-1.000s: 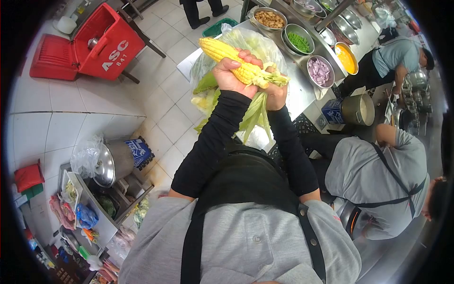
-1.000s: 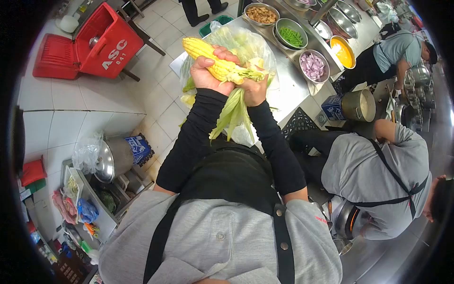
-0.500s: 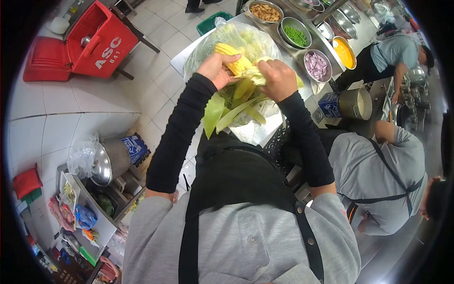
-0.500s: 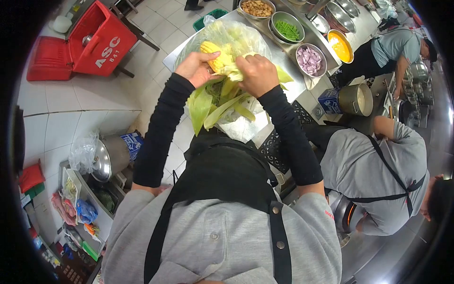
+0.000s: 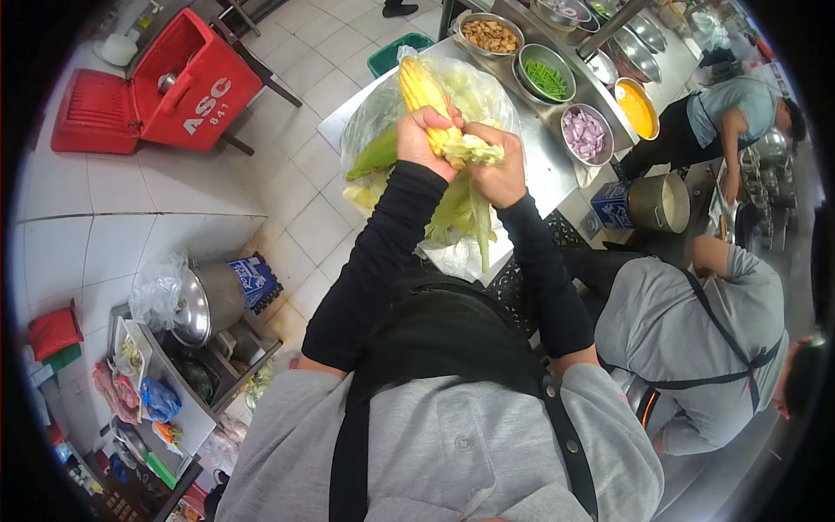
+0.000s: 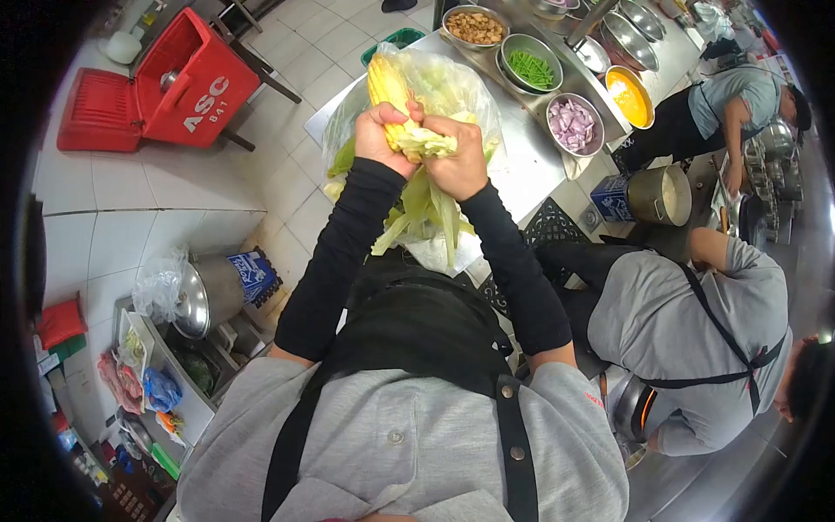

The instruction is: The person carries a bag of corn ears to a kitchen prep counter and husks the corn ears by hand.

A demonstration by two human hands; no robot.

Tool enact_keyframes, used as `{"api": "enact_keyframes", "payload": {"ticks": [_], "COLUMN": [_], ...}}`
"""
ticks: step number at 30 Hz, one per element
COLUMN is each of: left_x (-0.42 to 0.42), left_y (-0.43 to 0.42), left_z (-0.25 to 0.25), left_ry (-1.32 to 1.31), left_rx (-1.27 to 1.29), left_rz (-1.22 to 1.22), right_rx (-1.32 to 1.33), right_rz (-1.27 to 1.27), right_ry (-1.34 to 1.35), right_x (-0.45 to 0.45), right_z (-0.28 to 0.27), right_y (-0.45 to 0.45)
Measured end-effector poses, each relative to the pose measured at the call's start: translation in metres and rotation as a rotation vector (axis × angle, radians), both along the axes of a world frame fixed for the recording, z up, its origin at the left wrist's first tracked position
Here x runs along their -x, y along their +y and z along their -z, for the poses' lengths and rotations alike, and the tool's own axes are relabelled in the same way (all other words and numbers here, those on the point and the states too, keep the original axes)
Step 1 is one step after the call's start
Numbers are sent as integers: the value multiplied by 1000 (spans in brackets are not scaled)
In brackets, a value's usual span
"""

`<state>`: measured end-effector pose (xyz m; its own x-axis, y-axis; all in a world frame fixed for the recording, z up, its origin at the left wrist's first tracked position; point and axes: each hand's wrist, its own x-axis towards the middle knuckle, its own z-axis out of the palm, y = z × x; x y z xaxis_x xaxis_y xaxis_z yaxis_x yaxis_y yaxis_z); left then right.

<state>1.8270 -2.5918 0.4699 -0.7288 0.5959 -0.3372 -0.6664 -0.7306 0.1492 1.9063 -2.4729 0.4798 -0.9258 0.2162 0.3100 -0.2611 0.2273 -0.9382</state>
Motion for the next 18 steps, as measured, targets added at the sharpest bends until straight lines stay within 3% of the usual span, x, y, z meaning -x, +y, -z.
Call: {"api": "enact_keyframes", "payload": {"ticks": [1, 2, 5, 8, 10, 11, 12, 13, 15, 18], "left_x": [0, 3, 7, 7, 3, 0, -6, -10, -13, -12], "left_y": [1, -7, -1, -9, -33, -51, -66, -76, -75, -79], "left_z": [-5, -2, 8, 13, 15, 14, 8, 4, -21, -21], "left_ry": [-34, -90, 27, -124, -25, 85, -12, -114, -34, 162], "left_rx": [-46, -288, -175, -252, -362, -391, -270, -144, 93, 385], "left_rz": [-14, 102, 98, 137, 223, 266, 237, 203, 291, 384], "right_rx": [140, 717, 277, 25, 466, 1006, 570, 458, 185, 83], "right_rz": [-25, -68, 12, 22, 49, 58, 207, 279, 305, 262], "right_ry": [8, -111, -20, 54, -109, -284, -172, -119, -157, -176], "right_x": [0, -3, -1, 6, 11, 18, 27, 35, 56, 117], "right_z": [-12, -28, 6, 39, 69, 69, 53, 28, -3, -21], "right_y": [-3, -4, 11, 35, 104, 142, 149, 135, 117, 91]}}
